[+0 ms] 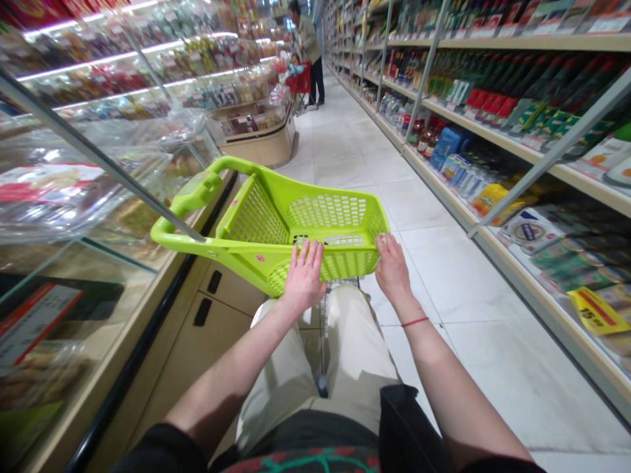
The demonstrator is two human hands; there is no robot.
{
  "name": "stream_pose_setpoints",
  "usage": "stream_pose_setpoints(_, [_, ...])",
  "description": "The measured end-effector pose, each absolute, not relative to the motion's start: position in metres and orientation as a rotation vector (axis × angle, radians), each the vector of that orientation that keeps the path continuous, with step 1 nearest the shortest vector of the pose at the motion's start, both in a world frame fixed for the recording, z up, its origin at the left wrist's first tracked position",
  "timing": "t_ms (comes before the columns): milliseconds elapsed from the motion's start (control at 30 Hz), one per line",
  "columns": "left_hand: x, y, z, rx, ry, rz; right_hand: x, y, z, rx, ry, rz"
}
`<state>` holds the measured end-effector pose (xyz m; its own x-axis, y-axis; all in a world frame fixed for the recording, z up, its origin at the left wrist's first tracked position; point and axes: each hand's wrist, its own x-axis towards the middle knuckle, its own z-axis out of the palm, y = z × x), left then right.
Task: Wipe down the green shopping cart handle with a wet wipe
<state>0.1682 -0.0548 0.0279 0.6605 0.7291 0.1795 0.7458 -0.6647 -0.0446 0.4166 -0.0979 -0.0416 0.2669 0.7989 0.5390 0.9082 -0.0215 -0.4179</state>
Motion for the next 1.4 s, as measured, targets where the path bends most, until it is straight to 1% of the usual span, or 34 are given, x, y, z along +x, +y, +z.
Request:
stream_pose_setpoints(133, [0.169,-0.053,0.029,-2.766,-1.249,-0.200,0.439,-0.071,-0.038,-1.841,-1.552,-0.072])
stream_pose_setpoints(267, [0.171,-0.052,0.032,-2.761,-1.271,-0.135,0.441,-0.063,-0.037,-1.832,-1.541,-0.074])
stream_pose_setpoints(433, [0.170,-0.053,0.036,-2.751,-1.288,-0.106,0.395,-0.069,-0.031,-1.855,-1.505,-0.131])
stream_pose_setpoints(567, [0.168,-0.055,0.035,-2.733,-1.269,-0.116,0.346,-0.064,-0.018,-1.803,-1.661,-0.128])
stream_pose_setpoints(667, [0.167,-0.055,0.034,-2.724,-1.259,-0.123,0.329,-0.060,-0.012,-1.749,-1.780,-0.170])
stream_pose_setpoints(833, [0.165,-0.053,0.034,-2.742,-1.251,-0.124,0.362,-0.070,-0.020,-1.763,-1.793,-0.265])
stream_pose_setpoints(967, [0.165,-0.053,0.035,-2.766,-1.261,-0.110,0.406,-0.081,-0.032,-1.877,-1.606,-0.258])
stream_pose_setpoints(1033, [0.165,-0.053,0.035,-2.767,-1.268,-0.107,0.412,-0.082,-0.036,-1.890,-1.512,-0.241])
stream_pose_setpoints(1167, [0.166,-0.054,0.033,-2.762,-1.269,-0.132,0.376,-0.073,-0.035,-1.868,-1.416,-0.196])
stream_pose_setpoints(1300, [0.165,-0.054,0.032,-2.749,-1.245,-0.144,0.314,-0.062,-0.021,-1.746,-1.598,-0.141])
stream_pose_setpoints(1400, [0.165,-0.054,0.031,-2.740,-1.242,-0.128,0.290,-0.060,-0.015,-1.669,-1.705,-0.146])
